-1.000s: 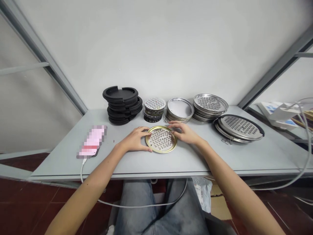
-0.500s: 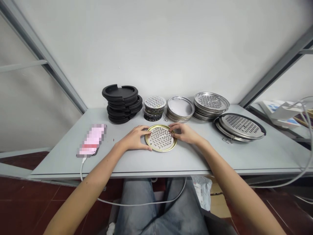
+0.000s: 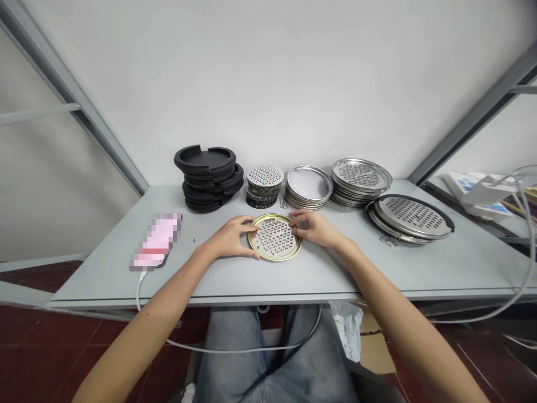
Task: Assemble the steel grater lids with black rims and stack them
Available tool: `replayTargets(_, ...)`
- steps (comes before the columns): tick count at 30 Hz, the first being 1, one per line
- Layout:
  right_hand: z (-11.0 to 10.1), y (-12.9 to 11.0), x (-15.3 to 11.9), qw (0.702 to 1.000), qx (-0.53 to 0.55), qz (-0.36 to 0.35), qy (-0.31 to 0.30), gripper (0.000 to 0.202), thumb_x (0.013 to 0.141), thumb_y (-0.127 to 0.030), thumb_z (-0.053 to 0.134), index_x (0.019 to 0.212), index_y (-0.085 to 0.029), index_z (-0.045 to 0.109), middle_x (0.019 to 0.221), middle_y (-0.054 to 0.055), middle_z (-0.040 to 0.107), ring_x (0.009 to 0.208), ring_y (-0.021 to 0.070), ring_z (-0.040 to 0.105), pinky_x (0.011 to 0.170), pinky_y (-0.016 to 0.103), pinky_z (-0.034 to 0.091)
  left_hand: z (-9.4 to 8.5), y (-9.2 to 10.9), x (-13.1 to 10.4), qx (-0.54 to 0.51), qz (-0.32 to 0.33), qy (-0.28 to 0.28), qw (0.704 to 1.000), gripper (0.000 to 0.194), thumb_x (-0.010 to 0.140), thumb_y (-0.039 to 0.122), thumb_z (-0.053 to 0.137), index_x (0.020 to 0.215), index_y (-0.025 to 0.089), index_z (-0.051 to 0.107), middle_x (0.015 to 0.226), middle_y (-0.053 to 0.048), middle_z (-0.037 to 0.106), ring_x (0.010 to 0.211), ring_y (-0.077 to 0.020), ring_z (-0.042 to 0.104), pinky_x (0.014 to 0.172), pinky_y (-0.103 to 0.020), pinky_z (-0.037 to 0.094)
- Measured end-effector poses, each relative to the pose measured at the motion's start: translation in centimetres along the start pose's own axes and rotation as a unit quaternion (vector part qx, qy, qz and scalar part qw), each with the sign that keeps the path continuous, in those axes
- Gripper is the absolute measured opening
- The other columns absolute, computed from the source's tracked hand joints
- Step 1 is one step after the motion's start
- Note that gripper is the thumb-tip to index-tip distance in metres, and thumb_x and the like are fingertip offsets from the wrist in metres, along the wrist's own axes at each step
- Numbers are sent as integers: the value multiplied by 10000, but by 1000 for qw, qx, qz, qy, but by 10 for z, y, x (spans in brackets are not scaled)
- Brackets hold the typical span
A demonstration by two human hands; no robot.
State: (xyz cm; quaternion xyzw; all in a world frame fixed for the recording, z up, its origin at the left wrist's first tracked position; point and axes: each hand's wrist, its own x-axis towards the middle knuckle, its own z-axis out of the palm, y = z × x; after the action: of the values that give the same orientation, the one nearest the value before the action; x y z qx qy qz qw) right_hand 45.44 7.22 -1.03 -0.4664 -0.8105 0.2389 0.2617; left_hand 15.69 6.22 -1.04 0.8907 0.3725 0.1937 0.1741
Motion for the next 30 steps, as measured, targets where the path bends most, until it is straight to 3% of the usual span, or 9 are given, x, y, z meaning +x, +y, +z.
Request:
replayTargets(7, -7, -2, -4, 998, -48, -21, -23, 118, 775, -264, 665, 792, -201, 763, 1155, 84, 677, 1022, 260, 653, 946, 367, 482, 0, 0, 0, 5, -3, -3, 1000, 803, 532, 639, 823, 1198, 213, 681, 1384, -138, 511, 1271, -351, 477, 1098, -488, 367)
replayTargets(9, -8, -1, -4, 999, -49, -10, -19, 136, 760, -281, 681, 844, -199, 748, 1108, 75, 690, 996, 251, 653, 922, 354, 486, -1, 1, 0, 5, -4, -3, 1000, 801, 528, 637, 826, 1194, 215, 684, 1384, -135, 513, 1271, -355, 477, 1099, -490, 365)
replayTargets(15, -9, -6, -7, 995, -29, 97, -23, 466, 690, -273, 714, 1134, -156, 634, 1062, 85, 684, 804, 191, 625, 749, 304, 499, -2, 2, 1, 3, 6, -7, 1000, 780, 544, 623, 826, 1197, 221, 681, 1385, -132, 517, 1266, -350, 482, 1098, -492, 363)
replayTargets(20, -9, -13, -6, 993, 33, 69, -92, 386, 679, -228, 672, 1057, -151, 646, 904, 31, 665, 721, 152, 570, 678, 267, 464, -1, 1, 1, -4, 1, -4, 1000, 791, 539, 622, 829, 1209, 231, 674, 1384, -128, 519, 1264, -353, 482, 1096, -502, 362)
replayTargets(30, -8, -9, -2, 988, 68, 105, -94, 365, 678, -214, 679, 1027, -138, 602, 818, 11, 612, 694, 128, 535, 651, 246, 455, -2, 1, 0, 5, 9, -11, 1000, 796, 546, 642, 815, 1204, 217, 676, 1400, -128, 510, 1269, -342, 481, 1096, -484, 362)
